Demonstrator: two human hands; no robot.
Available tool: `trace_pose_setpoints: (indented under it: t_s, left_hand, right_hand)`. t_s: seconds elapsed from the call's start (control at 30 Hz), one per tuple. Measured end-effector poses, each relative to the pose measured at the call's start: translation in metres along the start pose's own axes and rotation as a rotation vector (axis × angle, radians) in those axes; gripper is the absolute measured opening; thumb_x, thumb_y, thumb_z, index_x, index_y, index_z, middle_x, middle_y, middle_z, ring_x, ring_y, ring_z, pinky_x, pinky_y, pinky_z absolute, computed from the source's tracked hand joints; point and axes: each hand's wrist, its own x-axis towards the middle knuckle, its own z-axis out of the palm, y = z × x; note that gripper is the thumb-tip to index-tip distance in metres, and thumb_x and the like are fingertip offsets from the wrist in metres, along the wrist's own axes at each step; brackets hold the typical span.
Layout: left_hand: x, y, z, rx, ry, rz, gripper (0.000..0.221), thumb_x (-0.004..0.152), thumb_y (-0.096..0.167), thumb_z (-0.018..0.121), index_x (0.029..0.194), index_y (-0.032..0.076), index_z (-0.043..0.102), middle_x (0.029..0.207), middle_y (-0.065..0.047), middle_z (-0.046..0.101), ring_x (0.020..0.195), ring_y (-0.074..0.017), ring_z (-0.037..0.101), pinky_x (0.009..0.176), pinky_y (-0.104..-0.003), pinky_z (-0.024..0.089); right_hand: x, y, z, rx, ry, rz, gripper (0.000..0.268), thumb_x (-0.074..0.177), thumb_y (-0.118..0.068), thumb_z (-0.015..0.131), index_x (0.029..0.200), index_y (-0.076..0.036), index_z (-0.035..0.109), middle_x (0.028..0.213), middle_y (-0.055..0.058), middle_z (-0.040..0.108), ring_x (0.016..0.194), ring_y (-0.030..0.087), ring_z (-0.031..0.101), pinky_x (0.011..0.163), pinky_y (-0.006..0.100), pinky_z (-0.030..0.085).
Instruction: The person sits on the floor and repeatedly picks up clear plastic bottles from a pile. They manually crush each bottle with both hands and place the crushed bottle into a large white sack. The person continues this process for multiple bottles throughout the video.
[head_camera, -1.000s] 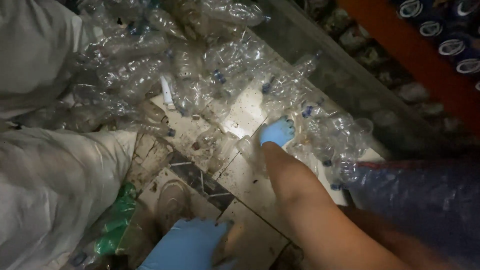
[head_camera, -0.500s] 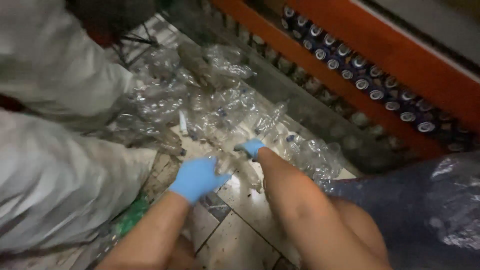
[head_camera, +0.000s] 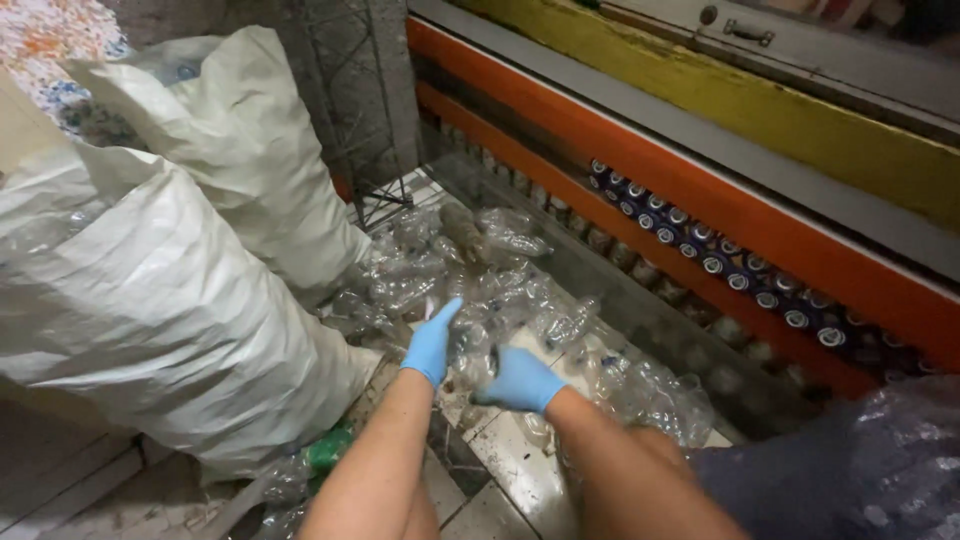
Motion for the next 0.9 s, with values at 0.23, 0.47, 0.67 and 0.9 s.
trace_pose_setpoints:
  t_s: [0.23, 0.47, 0.67, 0.9]
  left_hand:
    - [0.111, -0.055, -0.02, 0.404, 0.25, 0.097, 0.067, 0.082, 0.056, 0.062, 0.109, -0.004, 0.075, 0.127, -0.02, 0.071, 0.13, -0.0347, 0.06, 0.114, -0.05, 0.042]
    - [0.182, -0.085, -0.027, 0.367, 0.483, 0.115, 0.038, 0.076, 0.054, 0.067, 0.095, 0.023, 0.08, 0.105, -0.004, 0.078, 0.116, -0.0265, 0.068, 0.101, -0.043, 0.053]
    - [0.133, -0.047, -0.028, 0.386, 0.587, 0.209, 0.049, 0.089, 0.055, 0.06, 0.095, 0.009, 0.078, 0.104, -0.018, 0.076, 0.113, -0.0377, 0.068, 0.098, -0.05, 0.054]
    - [0.156, -0.044, -0.034, 0.311, 0.724, 0.263, 0.061, 0.095, 0.06, 0.053, 0.091, 0.005, 0.079, 0.094, -0.023, 0.075, 0.101, -0.0433, 0.068, 0.089, -0.053, 0.051]
  right_hand:
    - [0.006, -0.011, 0.029, 0.08, 0.112, 0.065, 0.073, 0.07, -0.052, 0.077, 0.119, 0.001, 0.062, 0.117, 0.025, 0.071, 0.118, 0.044, 0.065, 0.101, 0.055, 0.054]
    - [0.033, -0.013, 0.057, 0.129, 0.202, 0.046, 0.051, 0.081, -0.043, 0.067, 0.109, 0.0, 0.07, 0.104, 0.022, 0.074, 0.109, 0.043, 0.069, 0.095, 0.059, 0.055]
    - [0.05, -0.015, 0.073, 0.103, 0.336, -0.006, 0.031, 0.084, -0.026, 0.064, 0.105, -0.003, 0.068, 0.098, 0.02, 0.077, 0.104, 0.041, 0.072, 0.091, 0.058, 0.057]
    - [0.064, -0.023, 0.071, 0.084, 0.43, -0.106, 0.024, 0.088, -0.027, 0.059, 0.097, -0.006, 0.065, 0.089, 0.022, 0.074, 0.087, 0.047, 0.07, 0.073, 0.058, 0.054]
